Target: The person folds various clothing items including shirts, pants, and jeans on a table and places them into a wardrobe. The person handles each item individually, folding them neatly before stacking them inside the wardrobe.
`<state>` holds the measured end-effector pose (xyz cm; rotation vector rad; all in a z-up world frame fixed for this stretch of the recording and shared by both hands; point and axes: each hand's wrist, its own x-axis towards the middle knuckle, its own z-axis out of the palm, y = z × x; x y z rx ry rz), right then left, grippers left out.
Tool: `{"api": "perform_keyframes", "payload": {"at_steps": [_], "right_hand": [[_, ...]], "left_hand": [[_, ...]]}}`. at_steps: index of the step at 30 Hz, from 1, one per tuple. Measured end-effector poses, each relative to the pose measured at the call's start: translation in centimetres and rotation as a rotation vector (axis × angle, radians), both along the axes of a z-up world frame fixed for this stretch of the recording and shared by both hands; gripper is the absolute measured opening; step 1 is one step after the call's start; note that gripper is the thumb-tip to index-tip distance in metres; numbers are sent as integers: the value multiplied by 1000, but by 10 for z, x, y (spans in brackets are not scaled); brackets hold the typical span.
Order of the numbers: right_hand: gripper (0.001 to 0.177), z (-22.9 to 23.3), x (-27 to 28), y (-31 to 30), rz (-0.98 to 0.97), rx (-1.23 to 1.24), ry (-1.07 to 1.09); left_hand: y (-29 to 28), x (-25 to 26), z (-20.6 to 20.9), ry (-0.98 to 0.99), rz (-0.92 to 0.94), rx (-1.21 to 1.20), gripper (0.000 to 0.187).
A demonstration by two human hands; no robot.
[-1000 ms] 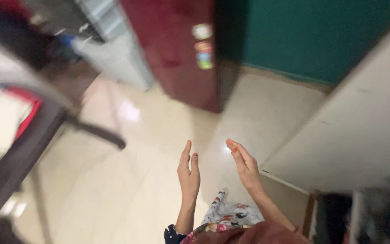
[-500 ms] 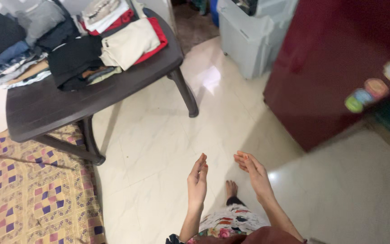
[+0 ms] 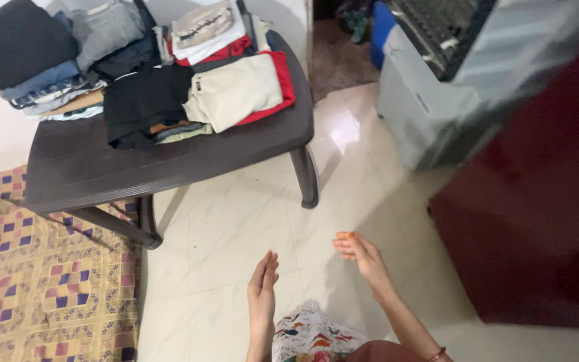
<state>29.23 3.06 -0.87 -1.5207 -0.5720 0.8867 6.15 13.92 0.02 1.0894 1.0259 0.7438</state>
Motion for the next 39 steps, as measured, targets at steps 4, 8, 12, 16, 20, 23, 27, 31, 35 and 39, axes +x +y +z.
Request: {"api": "perform_keyframes", "payload": {"at_steps": [4, 8, 12, 16, 20, 23, 27, 31, 35, 39], "right_hand": [[53, -19, 26, 70, 97, -40, 22], [54, -33, 64, 152, 133, -99, 9], [52, -40, 122, 234, 134, -84, 0], [47, -23, 159, 281, 100, 17, -54], [43, -19, 177, 317, 26, -46, 37], [43, -33, 192, 340, 63, -90, 65], [42, -43, 222, 378, 130, -118, 54], [43, -46, 259, 419, 193, -183, 55], [42, -50, 310, 462, 248, -128, 17], [42, -59, 354, 501, 290, -129, 0]], "left_hand": [[55, 3, -41, -18, 98, -198, 47], [137, 17, -90, -91, 181, -292, 46], [235, 56, -136, -370, 282, -312, 46], [351, 121, -178, -489, 228, -372, 45], [453, 190, -204, -699, 301, -536, 43], [505, 221, -213, -646, 450, -608, 45], [556, 241, -214, -483, 651, -625, 44], [586, 260, -215, -484, 725, -651, 42], [594, 274, -210, -361, 883, -642, 36], [592, 278, -175, -224, 918, 57, 27]]}}
